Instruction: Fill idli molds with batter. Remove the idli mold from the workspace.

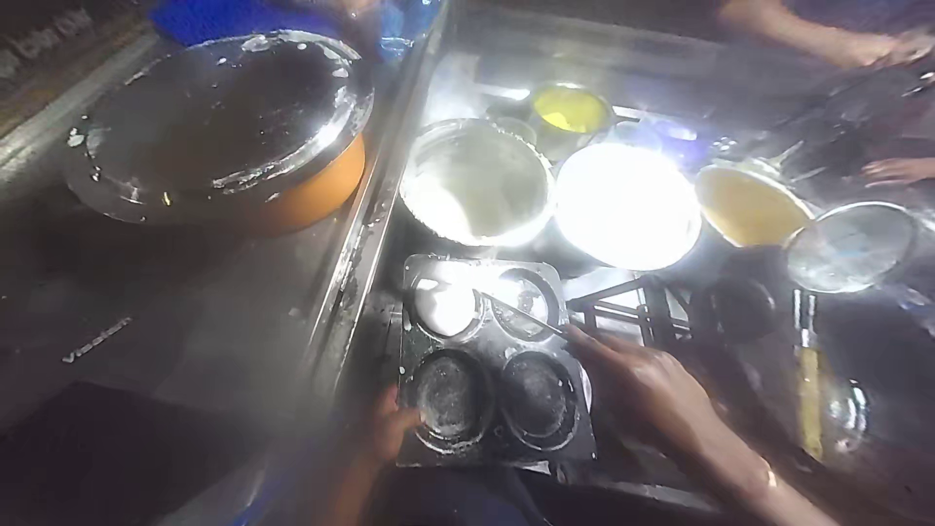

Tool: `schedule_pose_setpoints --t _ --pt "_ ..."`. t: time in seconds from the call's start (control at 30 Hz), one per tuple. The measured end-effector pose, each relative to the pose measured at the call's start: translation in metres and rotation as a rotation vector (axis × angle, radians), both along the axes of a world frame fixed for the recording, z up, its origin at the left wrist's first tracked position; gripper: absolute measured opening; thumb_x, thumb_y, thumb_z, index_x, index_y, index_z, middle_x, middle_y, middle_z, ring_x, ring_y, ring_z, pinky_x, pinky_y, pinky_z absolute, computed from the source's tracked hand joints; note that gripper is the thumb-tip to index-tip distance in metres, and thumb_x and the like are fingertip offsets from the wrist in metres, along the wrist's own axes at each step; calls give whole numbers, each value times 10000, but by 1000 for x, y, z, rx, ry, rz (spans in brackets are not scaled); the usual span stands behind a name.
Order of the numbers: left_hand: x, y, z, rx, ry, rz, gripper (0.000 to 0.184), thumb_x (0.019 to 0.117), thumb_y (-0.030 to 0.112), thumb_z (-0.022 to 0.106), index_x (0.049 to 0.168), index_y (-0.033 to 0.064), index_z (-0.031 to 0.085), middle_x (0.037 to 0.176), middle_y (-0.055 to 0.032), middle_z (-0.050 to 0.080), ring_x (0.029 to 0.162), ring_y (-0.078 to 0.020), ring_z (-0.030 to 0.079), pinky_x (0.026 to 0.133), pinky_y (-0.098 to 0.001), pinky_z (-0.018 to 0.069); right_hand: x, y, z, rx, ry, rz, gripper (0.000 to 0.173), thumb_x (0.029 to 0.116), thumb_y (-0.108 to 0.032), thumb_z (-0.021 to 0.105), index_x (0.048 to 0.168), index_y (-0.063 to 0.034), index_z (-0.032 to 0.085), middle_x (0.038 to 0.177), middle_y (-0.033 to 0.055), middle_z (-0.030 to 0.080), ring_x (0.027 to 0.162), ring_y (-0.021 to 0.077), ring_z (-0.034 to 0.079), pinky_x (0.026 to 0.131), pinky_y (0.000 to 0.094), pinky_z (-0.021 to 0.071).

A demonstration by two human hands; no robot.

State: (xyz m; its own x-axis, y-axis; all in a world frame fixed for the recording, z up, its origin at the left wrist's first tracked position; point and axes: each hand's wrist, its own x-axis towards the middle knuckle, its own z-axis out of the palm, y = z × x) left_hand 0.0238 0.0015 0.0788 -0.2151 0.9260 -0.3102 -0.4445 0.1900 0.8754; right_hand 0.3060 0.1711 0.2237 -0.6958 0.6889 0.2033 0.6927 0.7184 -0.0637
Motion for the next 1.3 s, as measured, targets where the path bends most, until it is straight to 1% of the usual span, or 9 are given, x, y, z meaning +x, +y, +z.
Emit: schedule_pose_setpoints --t 0.17,0.33,0.4,0.53,0.6,0.73,0.9,1.03,1.3 --pt "0 8 -9 20 31 7 511 702 -54 666 1207 -19 596 1059 -18 743 974 -72 710 872 -287 602 0 16 13 -297 -47 -141 320 1006 -268 554 1276 -263 725 900 78 755 728 309 727 618 553 582" --pt "0 11 -6 13 67 32 532 712 -84 655 1237 -28 590 1107 -14 730 1016 -52 690 911 -269 584 -21 96 61 -680 201 -269 193 1031 -128 552 1137 -108 712 795 -6 686 609 68 603 591 289 544" --pt "2 9 -7 -1 64 55 526 710 -85 652 1230 -25 594 1100 -13 733 1008 -53 694 903 -272 587 -43 153 67 -575 28 -193 196 1032 -103 594 1187 -120 714 762 53 686 574 166 611 557 403 532" --pt "5 3 -11 2 68 95 501 713 -71 663 1207 -18 596 1084 -2 734 1000 -56 697 898 -280 591 -118 259 38 -363 -363 -176 157 956 -212 669 1076 -142 742 968 184 723 904 426 696 736 692 524" --pt "7 -3 -8 -30 107 122 452 706 -70 660 1153 -4 638 1042 12 745 964 -38 700 875 -264 592 -156 272 7 -327 -552 -190 178 921 -187 677 1005 -37 721 1018 251 700 976 485 671 752 730 498" --pt "11 -16 -6 -65 103 170 467 717 -91 658 1179 -30 634 1043 -1 744 964 -42 696 885 -267 586 -218 245 -45 -393 -881 -105 258 980 -152 623 1129 45 700 1187 264 673 1146 454 629 925 679 469" --pt "12 -23 0 -80 74 198 470 725 -91 662 1189 -33 622 1058 -14 739 981 -47 693 898 -271 581 -229 226 -13 -539 -804 66 216 954 -149 669 1049 45 680 967 222 680 896 378 672 796 599 518" --pt "11 -23 2 -26 21 190 507 713 -109 645 1210 -21 600 1061 0 744 980 -49 699 902 -280 584 -181 265 6 -761 -486 -18 165 1035 -107 569 1060 -15 704 687 104 624 514 189 558 502 367 491" --pt "15 -26 4 -168 5 203 579 708 -90 629 1273 -51 512 1079 -64 709 966 -73 689 865 -277 584 -70 219 32 -1017 156 -90 189 1036 -56 533 1122 -31 699 657 48 578 471 100 490 435 256 431"
